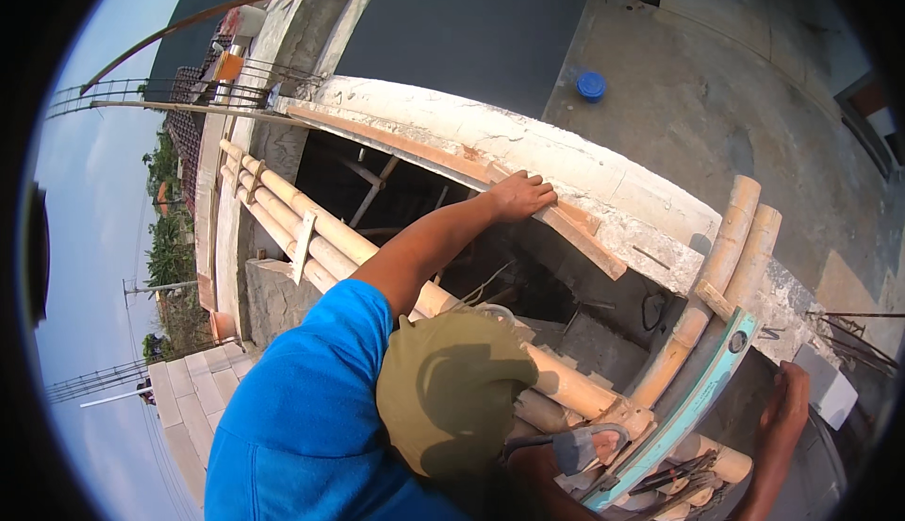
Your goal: The person is constructing a bamboo scaffolding structure on a rooftop. They use a spirit level to measure and align bamboo poles, cut wooden planks with a hand saw, and secure the structure with a hammer and nails.
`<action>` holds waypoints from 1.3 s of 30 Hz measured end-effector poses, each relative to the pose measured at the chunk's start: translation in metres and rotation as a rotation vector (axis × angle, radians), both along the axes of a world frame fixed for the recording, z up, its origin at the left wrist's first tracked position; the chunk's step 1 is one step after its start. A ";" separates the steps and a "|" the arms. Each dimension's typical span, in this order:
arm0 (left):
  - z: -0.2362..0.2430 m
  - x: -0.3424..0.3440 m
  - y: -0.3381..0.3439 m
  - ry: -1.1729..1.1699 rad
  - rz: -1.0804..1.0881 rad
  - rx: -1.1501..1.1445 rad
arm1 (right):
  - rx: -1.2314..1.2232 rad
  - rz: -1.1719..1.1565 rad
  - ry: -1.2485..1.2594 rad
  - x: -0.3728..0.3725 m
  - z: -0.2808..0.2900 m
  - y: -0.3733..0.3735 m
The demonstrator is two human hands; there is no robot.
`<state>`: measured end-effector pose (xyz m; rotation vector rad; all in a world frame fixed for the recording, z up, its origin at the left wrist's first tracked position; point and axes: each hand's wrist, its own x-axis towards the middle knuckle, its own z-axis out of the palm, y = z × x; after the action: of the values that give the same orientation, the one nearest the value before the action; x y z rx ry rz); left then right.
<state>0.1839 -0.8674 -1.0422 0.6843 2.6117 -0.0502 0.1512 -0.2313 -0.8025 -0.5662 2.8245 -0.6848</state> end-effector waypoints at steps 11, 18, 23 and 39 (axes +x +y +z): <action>-0.001 -0.004 -0.053 0.068 0.157 0.007 | -0.004 0.062 -0.023 0.003 0.021 -0.043; 0.002 -0.027 -0.057 -0.029 0.157 0.030 | 0.002 0.053 -0.029 0.012 0.030 -0.056; -0.001 -0.009 -0.058 0.000 0.167 0.076 | 0.013 0.039 -0.036 0.018 0.027 -0.066; -0.012 0.058 0.031 0.159 0.280 0.337 | -0.069 0.091 -0.065 0.011 0.031 -0.090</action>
<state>0.2421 -0.8362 -1.0546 0.4277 2.8763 0.4455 0.1620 -0.3212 -0.7719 -0.6674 2.7051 -0.7719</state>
